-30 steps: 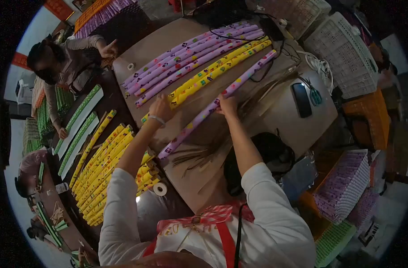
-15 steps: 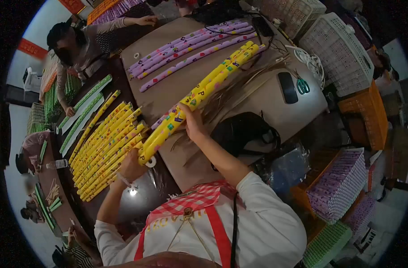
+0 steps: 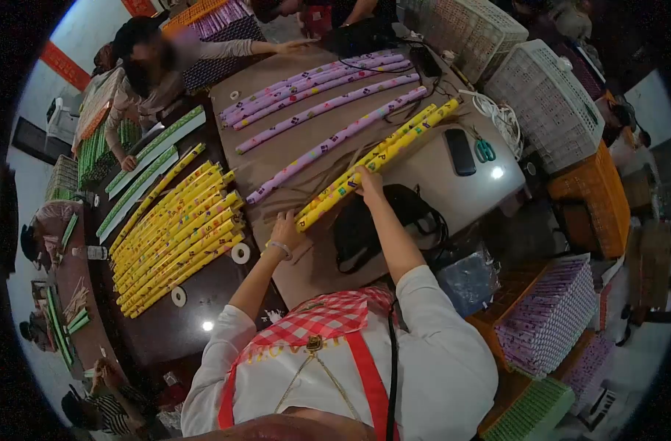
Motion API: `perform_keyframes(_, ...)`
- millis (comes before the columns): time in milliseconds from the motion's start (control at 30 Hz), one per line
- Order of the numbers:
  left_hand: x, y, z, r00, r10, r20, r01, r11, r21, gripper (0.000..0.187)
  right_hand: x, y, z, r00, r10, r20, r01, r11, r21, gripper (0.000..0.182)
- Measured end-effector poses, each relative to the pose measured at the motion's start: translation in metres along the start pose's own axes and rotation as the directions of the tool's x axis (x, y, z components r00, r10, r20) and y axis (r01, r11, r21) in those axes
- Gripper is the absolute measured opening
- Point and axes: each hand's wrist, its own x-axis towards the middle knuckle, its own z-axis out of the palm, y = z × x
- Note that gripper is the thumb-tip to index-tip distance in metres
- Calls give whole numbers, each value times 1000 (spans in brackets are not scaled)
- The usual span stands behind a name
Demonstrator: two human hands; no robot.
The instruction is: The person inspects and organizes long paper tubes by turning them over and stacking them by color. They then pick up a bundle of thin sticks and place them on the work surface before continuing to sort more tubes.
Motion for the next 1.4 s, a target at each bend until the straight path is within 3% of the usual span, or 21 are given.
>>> perform_keyframes(133,-8,5,-9,967,172,-189,-186,981,-58,44,-17,-15,5,977,-213,-21,212,976,-39,21)
perform_keyframes(167,-13,12,-18,966,170,-193,-184,981,-57,44,-44,-31,10,940,-325,106,309,940,146,24)
perform_keyframes(233,-33,41,-58,974,112,-195,-161,952,-259,38,-89,-67,18,811,-522,265,431,838,335,28)
perform_keyframes(300,-52,57,-86,926,164,-341,-226,962,-151,34,-138,-101,25,603,-673,428,549,740,389,41)
perform_keyframes(400,-67,65,-108,946,31,-322,-286,545,-788,20,-182,-109,38,255,-673,694,527,699,484,69)
perform_keyframes(433,-76,73,-125,968,-68,-241,-200,370,-907,17,-194,-100,41,277,-559,781,514,773,371,77)
perform_keyframes(467,-84,76,-136,979,-145,-140,-115,170,-979,14,-193,-79,44,201,-491,848,623,732,276,78)
perform_keyframes(567,-81,79,-157,868,-32,-495,-495,5,-869,16,-200,-34,50,78,-307,948,869,488,86,74)
perform_keyframes(600,-84,88,-171,862,-52,-504,-506,-14,-863,18,-206,-36,54,75,-299,951,867,491,86,74)
perform_keyframes(667,-83,73,-166,849,-37,-527,-524,56,-850,17,-222,-39,61,412,-128,902,804,516,-294,62)
perform_keyframes(700,-87,72,-170,864,-53,-501,-492,124,-862,15,-212,-23,68,278,-474,835,883,468,-29,55)
perform_keyframes(800,-87,61,-165,804,30,-594,-594,34,-804,19,-216,-30,66,267,-512,817,944,308,-115,54)
perform_keyframes(833,-86,47,-166,762,187,-619,-644,122,-756,35,-217,-31,66,171,-600,781,984,151,-99,48)
perform_keyframes(933,-104,44,-182,846,92,-525,-530,43,-847,77,-211,-38,64,-16,-626,779,999,-39,-10,44)
perform_keyframes(1000,-120,11,-177,898,-152,-414,-436,-171,-883,74,-200,-47,55,-38,-577,816,989,-137,-51,33)
perform_keyframes(1033,-129,-14,-169,841,-45,-540,-523,-329,-786,64,-192,-48,49,-41,-555,831,983,-172,-66,31)
perform_keyframes(1100,-154,-54,-152,865,-339,-371,-483,-355,-801,54,-177,-55,39,-43,-488,872,930,-339,-144,30)
perform_keyframes(1133,-162,-43,-159,868,-318,-381,-491,-446,-748,41,-168,-56,35,-69,-470,880,926,-358,-118,30)
perform_keyframes(1167,-163,-49,-147,863,-379,-334,-468,-348,-812,39,-159,-56,35,-101,-452,886,919,-383,-91,29)
perform_keyframes(1267,-162,-50,-126,858,-431,-280,-422,-280,-862,35,-158,-60,35,-69,-345,936,932,-358,-63,32)
perform_keyframes(1400,-166,-41,-125,832,-507,-227,-408,-280,-869,33,-166,-61,40,153,-190,970,950,-240,-198,37)
